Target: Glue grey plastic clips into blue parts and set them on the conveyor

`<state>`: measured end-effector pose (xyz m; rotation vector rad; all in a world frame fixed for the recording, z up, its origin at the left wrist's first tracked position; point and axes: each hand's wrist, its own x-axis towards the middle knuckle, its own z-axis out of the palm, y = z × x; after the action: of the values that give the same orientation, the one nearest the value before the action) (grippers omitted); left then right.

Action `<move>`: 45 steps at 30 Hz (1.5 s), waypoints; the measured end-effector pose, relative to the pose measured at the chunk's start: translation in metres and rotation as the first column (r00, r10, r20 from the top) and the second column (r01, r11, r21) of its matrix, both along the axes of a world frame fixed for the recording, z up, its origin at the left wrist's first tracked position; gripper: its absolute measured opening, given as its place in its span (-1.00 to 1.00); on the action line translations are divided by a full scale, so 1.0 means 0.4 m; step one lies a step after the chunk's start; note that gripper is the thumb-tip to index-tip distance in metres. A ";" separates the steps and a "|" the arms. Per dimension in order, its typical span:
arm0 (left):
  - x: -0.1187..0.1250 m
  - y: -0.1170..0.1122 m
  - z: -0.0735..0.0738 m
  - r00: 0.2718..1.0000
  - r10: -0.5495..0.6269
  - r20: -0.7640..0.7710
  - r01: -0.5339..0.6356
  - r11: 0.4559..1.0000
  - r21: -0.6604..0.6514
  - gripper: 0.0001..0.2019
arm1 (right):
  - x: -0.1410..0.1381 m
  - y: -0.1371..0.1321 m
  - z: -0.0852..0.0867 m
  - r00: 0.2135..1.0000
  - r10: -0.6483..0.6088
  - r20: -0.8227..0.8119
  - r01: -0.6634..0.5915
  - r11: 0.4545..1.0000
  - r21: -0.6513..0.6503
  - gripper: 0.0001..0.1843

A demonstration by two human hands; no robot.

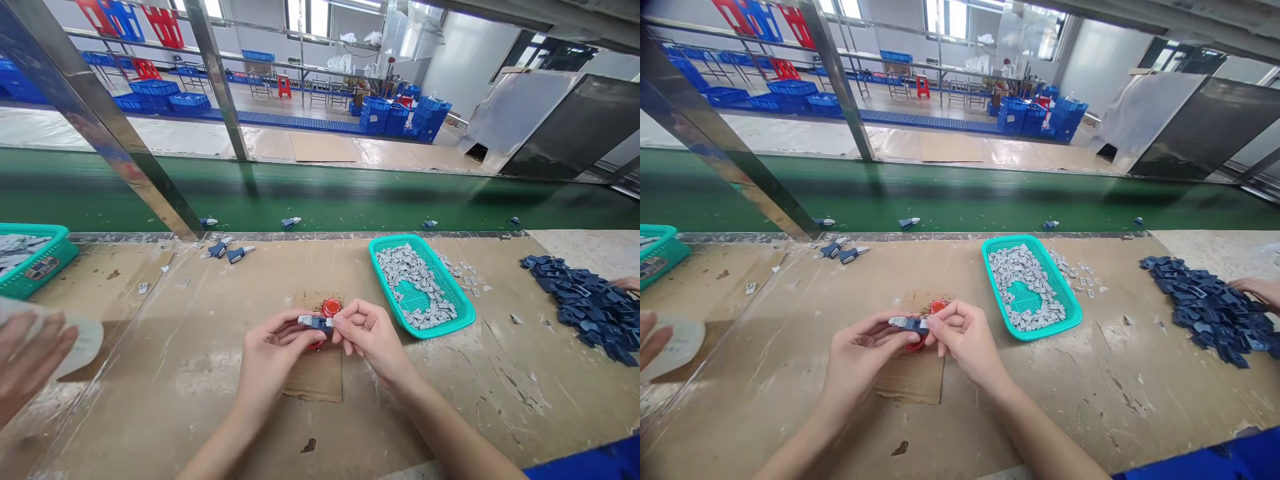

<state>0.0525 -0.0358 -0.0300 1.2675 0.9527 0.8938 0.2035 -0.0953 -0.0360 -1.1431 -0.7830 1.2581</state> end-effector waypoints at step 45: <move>-0.012 0.006 0.026 0.899 -0.102 0.425 0.222 0.945 -0.241 -0.81 | 0.100 -0.043 0.035 0.868 -0.367 0.335 0.329 0.929 0.166 -0.79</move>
<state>0.0477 -0.0335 -0.0198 0.8533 0.6028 0.8130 0.2436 -0.1125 -0.0221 -1.3810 -0.8529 0.7032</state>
